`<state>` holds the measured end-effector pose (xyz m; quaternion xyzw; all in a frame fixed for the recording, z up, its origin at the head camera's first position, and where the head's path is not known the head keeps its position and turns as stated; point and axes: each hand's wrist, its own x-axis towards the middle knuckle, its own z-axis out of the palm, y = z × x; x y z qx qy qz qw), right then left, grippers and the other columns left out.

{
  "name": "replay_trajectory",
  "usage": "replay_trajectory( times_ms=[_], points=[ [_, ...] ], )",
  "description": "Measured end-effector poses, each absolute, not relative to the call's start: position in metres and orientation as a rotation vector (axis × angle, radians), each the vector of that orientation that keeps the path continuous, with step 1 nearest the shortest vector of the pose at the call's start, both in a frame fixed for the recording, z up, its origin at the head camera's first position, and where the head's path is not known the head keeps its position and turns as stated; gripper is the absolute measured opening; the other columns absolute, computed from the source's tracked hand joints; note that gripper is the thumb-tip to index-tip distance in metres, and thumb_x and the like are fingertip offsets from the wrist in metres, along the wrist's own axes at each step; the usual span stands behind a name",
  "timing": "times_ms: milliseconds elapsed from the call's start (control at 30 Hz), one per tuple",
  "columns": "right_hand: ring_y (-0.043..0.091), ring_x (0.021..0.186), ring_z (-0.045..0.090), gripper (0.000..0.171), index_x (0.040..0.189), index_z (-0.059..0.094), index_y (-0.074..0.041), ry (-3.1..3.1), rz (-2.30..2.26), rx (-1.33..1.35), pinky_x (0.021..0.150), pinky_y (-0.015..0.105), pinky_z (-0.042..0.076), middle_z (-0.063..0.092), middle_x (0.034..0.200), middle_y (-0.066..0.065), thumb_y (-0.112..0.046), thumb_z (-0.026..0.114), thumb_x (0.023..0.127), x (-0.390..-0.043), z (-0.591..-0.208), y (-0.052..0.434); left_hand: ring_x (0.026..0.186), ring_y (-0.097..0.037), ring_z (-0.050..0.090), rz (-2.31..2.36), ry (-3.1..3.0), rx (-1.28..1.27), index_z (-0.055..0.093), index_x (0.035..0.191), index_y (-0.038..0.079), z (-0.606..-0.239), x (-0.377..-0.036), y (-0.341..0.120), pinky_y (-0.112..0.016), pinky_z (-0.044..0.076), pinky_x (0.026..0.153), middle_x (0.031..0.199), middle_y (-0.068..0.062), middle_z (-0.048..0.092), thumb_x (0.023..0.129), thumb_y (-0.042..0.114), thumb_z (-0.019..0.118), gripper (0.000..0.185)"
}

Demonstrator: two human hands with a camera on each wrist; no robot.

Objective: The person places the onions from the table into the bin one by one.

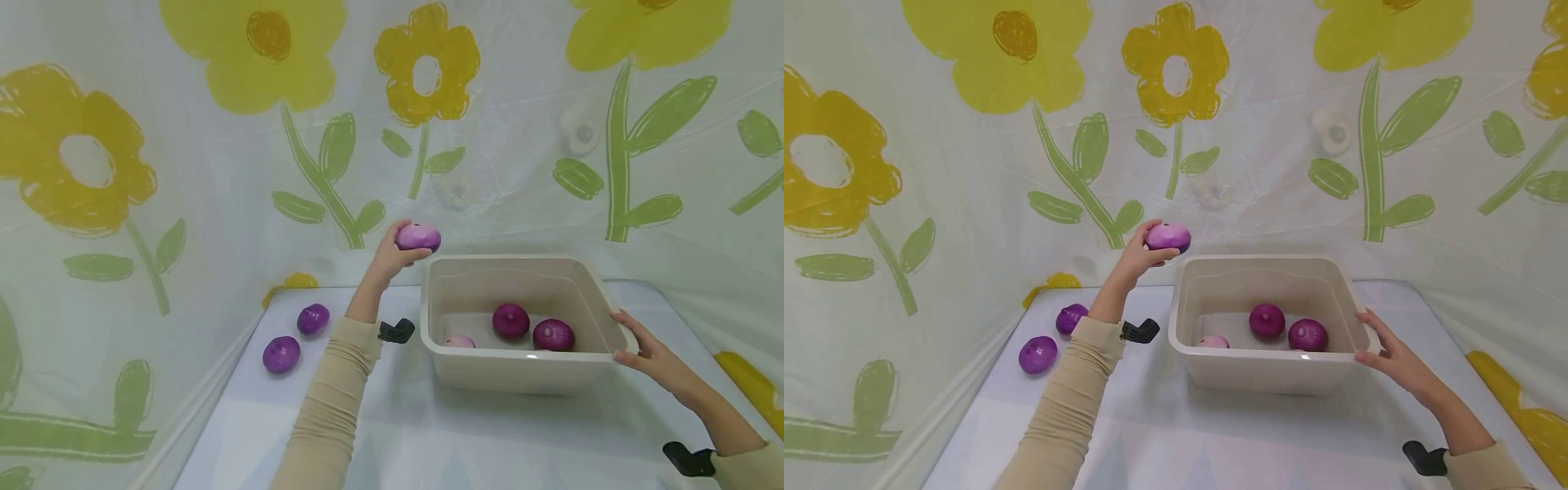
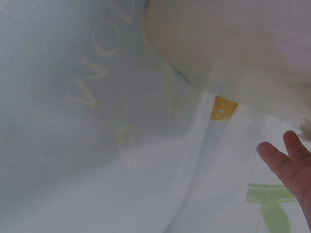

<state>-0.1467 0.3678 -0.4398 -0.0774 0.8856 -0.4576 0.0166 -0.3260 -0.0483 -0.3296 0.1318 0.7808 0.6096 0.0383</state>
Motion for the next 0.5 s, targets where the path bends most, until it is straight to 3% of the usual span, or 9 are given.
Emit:
replay_trajectory(
  times_ms=[167,500],
  points=[
    [0.061,0.122,0.009,0.072,0.147,-0.002,-0.03,2.748,-1.425,-0.246,0.082,0.075,0.02,-0.011,0.144,-0.027,-0.019,0.045,0.094,-0.147,-0.44,0.368,0.118,-0.027,0.045,1.843,2.346,0.45,0.032,0.139,0.017,-0.329,-0.322,-0.03,-0.04,0.049,0.085,0.138,-0.012,0.038,0.077,0.015,0.073,0.074],
    [0.061,0.122,0.008,0.072,0.147,-0.003,-0.03,2.753,-1.408,-0.232,0.081,0.076,0.02,-0.015,0.147,-0.022,-0.022,0.045,0.094,-0.146,-0.439,0.368,0.11,-0.023,0.049,1.801,2.263,0.493,0.035,0.138,0.018,-0.334,-0.313,0.001,-0.032,0.05,0.076,0.135,-0.011,0.041,0.074,0.013,0.074,0.076]
  ],
)
